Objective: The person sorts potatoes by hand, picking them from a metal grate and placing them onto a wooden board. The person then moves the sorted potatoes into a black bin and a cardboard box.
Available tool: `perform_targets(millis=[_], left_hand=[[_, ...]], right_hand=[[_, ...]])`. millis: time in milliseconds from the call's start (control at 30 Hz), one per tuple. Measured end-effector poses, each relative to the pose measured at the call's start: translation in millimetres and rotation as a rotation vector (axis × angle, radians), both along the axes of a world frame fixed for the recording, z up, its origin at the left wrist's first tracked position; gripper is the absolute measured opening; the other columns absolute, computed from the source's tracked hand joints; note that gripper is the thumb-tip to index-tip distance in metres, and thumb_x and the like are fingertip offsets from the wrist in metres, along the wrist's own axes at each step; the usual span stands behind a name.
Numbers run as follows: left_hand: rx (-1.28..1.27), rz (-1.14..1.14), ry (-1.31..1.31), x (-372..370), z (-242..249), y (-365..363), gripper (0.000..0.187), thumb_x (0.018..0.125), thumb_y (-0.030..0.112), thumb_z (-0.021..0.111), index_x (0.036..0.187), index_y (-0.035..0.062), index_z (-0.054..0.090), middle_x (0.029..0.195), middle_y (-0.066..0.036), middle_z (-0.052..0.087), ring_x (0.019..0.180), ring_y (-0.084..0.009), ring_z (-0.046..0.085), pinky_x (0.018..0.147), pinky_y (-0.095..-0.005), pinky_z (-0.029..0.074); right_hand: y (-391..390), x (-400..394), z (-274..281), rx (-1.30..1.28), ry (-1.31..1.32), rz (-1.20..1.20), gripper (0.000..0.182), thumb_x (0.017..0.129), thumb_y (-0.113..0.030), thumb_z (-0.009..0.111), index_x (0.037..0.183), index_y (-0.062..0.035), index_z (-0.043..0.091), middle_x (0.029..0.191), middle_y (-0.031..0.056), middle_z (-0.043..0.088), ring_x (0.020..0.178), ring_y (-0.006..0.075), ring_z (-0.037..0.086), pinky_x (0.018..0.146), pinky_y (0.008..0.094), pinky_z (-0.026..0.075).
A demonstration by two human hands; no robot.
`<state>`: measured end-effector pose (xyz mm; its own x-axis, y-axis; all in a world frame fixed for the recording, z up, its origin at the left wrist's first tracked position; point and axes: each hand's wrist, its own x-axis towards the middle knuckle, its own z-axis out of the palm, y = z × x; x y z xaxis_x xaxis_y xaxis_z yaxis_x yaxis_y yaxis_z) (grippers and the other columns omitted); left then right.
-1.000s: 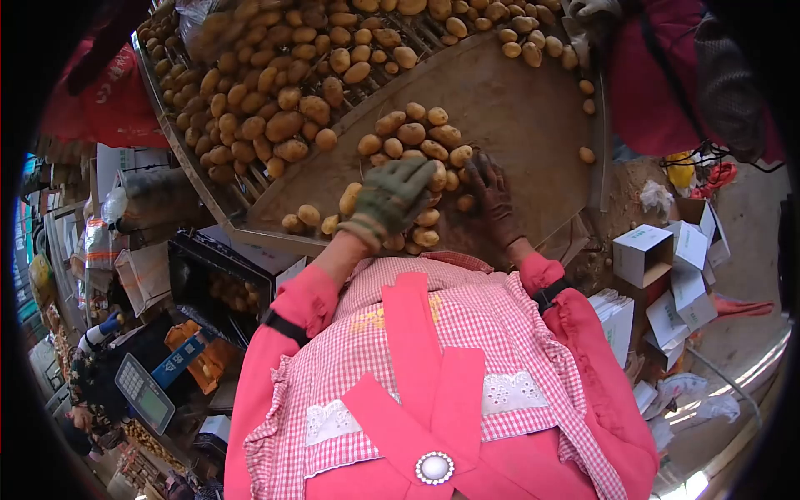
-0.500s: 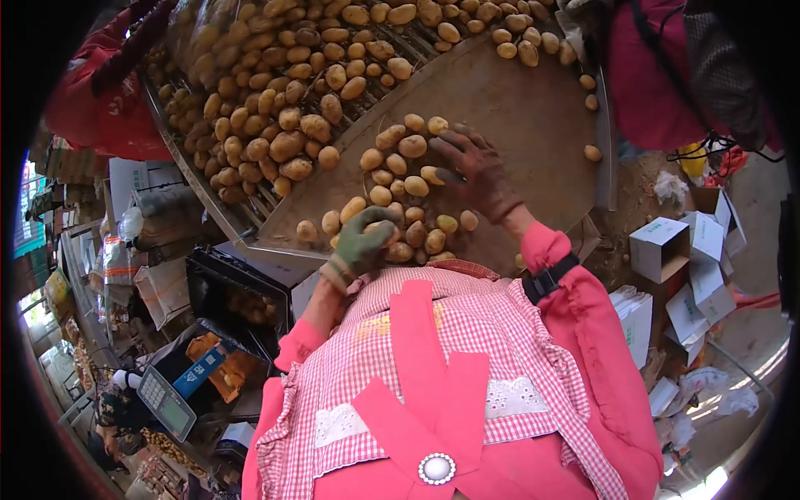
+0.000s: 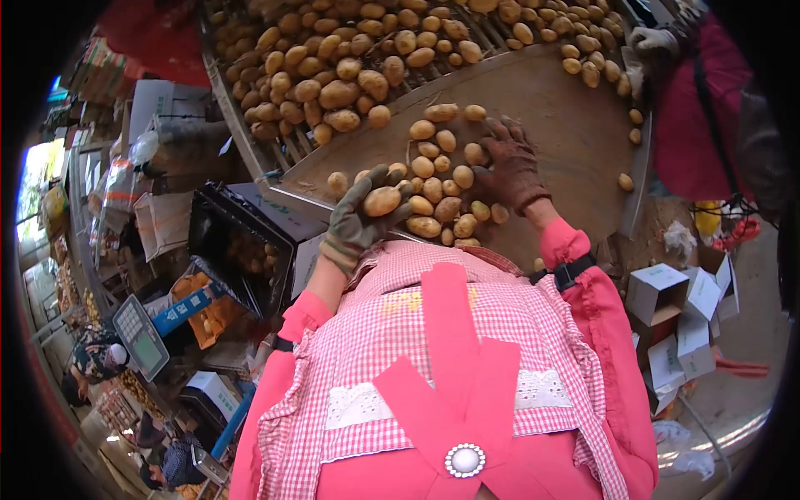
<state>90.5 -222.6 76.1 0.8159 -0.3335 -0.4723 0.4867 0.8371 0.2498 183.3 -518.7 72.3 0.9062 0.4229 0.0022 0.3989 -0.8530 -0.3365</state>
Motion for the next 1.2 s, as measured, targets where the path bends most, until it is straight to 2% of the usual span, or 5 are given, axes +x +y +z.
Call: perform_targets(millis=[400, 600, 733, 933, 1200], left_hand=[[-0.188, 0.072, -0.064, -3, -12, 6, 0.057, 0.104, 0.045, 0.048, 0.145, 0.0046, 0.044, 0.146, -0.023, 0.048, 0.125, -0.0446, 0.056, 0.097, -0.0506, 0.058], [-0.145, 0.071, -0.1, -33, -6, 55, 0.038, 0.1, 0.045, 0.058, 0.104, 0.0088, 0.068, 0.085, -0.009, 0.072, 0.061, -0.0251, 0.069, 0.045, -0.0309, 0.056], [0.09, 0.317, 0.277, -43, 1, 58, 0.04, 0.097, 0.048, 0.06, 0.091, 0.01, 0.068, 0.084, -0.009, 0.071, 0.068, -0.0273, 0.068, 0.051, -0.032, 0.058], [-0.042, 0.418, 0.138, -43, 12, 45, 0.06, 0.104, 0.058, 0.036, 0.13, 0.0083, 0.054, 0.135, -0.019, 0.059, 0.122, -0.0415, 0.058, 0.092, -0.0541, 0.057], [-0.113, 0.41, 0.06, -45, 6, 45, 0.068, 0.104, 0.06, 0.03, 0.142, 0.0061, 0.047, 0.146, -0.02, 0.051, 0.131, -0.0454, 0.051, 0.101, -0.0571, 0.052]], right_hand=[[-6, -26, 5, 0.022, -0.022, -0.009, 0.049, 0.07, -0.024, 0.083, 0.114, -0.0113, 0.066, 0.143, 0.0097, 0.05, 0.142, 0.0331, 0.037, 0.119, 0.0496, 0.028], [-10, -36, 1, 0.015, -0.02, -0.011, 0.049, 0.07, -0.023, 0.083, 0.113, -0.0095, 0.065, 0.144, 0.0092, 0.05, 0.143, 0.0333, 0.035, 0.119, 0.0495, 0.028], [-7, -37, -11, -0.009, -0.063, 0.017, 0.051, 0.07, -0.023, 0.083, 0.116, -0.009, 0.065, 0.146, 0.009, 0.048, 0.144, 0.0335, 0.034, 0.119, 0.0493, 0.027], [-11, -39, -6, -0.055, -0.033, 0.023, 0.058, 0.072, -0.021, 0.081, 0.126, -0.0112, 0.063, 0.145, 0.0086, 0.049, 0.146, 0.0349, 0.031, 0.121, 0.0507, 0.023], [-13, -40, -11, -0.106, -0.048, 0.041, 0.059, 0.072, -0.022, 0.081, 0.128, -0.0133, 0.062, 0.145, 0.0092, 0.049, 0.145, 0.0357, 0.032, 0.12, 0.0517, 0.024]])
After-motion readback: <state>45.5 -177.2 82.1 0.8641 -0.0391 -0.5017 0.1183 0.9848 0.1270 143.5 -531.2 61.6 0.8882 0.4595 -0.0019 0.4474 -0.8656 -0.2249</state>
